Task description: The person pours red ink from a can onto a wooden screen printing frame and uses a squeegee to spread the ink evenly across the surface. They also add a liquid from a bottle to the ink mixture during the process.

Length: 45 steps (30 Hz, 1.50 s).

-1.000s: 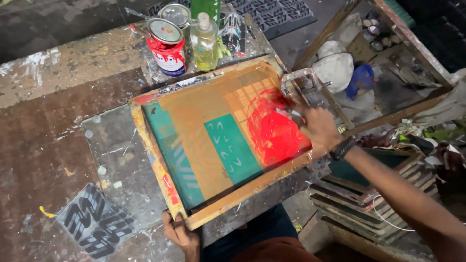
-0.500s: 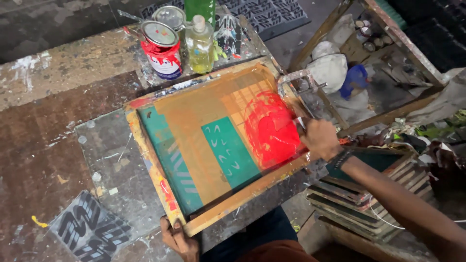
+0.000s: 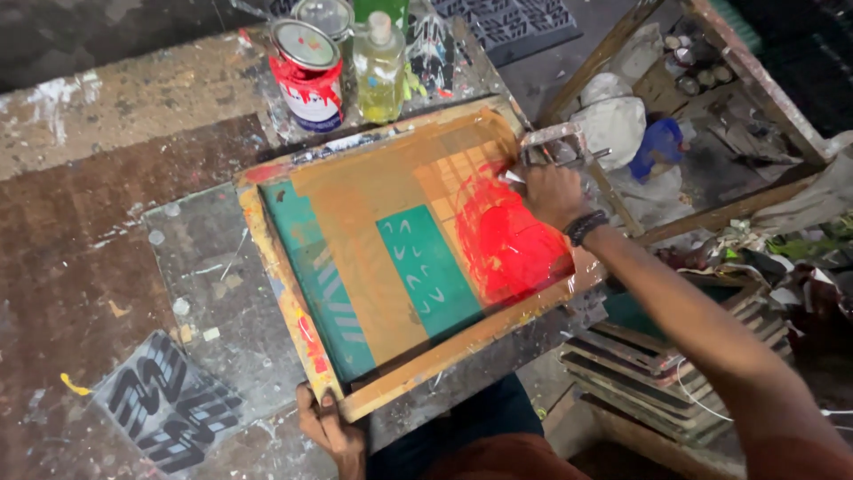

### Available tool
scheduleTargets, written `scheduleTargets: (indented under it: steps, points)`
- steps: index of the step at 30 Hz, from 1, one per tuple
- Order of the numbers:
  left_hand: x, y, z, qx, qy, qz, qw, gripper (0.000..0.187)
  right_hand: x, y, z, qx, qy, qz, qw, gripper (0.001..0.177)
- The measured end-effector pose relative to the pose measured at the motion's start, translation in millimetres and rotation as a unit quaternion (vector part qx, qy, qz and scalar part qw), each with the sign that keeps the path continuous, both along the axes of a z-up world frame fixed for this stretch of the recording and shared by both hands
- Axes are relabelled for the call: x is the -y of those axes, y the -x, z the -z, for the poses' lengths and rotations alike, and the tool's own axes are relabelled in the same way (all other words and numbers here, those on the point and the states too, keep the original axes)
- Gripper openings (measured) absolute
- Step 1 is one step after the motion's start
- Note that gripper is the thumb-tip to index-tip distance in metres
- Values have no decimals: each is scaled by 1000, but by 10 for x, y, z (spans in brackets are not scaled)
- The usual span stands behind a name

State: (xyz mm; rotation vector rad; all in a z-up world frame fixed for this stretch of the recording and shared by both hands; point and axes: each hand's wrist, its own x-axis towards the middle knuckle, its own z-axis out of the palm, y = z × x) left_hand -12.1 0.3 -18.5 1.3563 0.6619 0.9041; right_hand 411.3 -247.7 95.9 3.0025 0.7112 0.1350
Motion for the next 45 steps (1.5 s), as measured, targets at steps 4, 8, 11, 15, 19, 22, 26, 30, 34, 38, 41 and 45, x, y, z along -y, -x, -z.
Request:
scheduleTargets:
  steps: [4, 8, 11, 15, 19, 22, 26, 30, 34, 38, 41, 45]
  points:
    - [9, -69, 11, 71, 59, -4, 996, 23, 162, 285, -495, -63, 50, -215, 973, 36]
    - [10, -95, -204, 79, 92, -1, 993, 23, 567, 488, -563, -168, 66, -216, 960, 58]
    - [10, -93, -163, 41, 43, -6, 998, 23, 704, 338, -469, -192, 40, -170, 966, 62]
    - [22, -51, -63, 56, 65, 4, 996, 21, 385, 288, -467, -167, -19, -132, 977, 52]
    - [26, -160, -436, 52, 84, 6, 995, 24, 141, 379, -481, -99, 100, -120, 983, 63]
    - [36, -88, -60, 93, 75, -13, 993, 25, 421, 486, -406, -109, 100, -91, 985, 50]
    - [36, -79, -137, 35, 47, -16, 998, 26, 649, 664, -269, -128, 154, -59, 978, 41]
    - [31, -123, -263, 64, 66, 4, 996, 26, 597, 886, -269, -99, 16, -49, 994, 29]
    - [3, -60, -108, 40, 29, -14, 999, 28, 468, 923, -351, -73, -117, -41, 990, 26]
    - [17, -95, -175, 52, 38, -11, 998, 28, 499, 902, -67, -48, 19, 52, 997, 30]
    - [-2, -80, -187, 37, 21, -13, 999, 28, 467, 1071, 61, -51, -10, 20, 998, 27]
    - [-11, -118, -351, 33, 33, 6, 999, 29, 197, 1147, -277, -64, -23, -73, 995, 29]
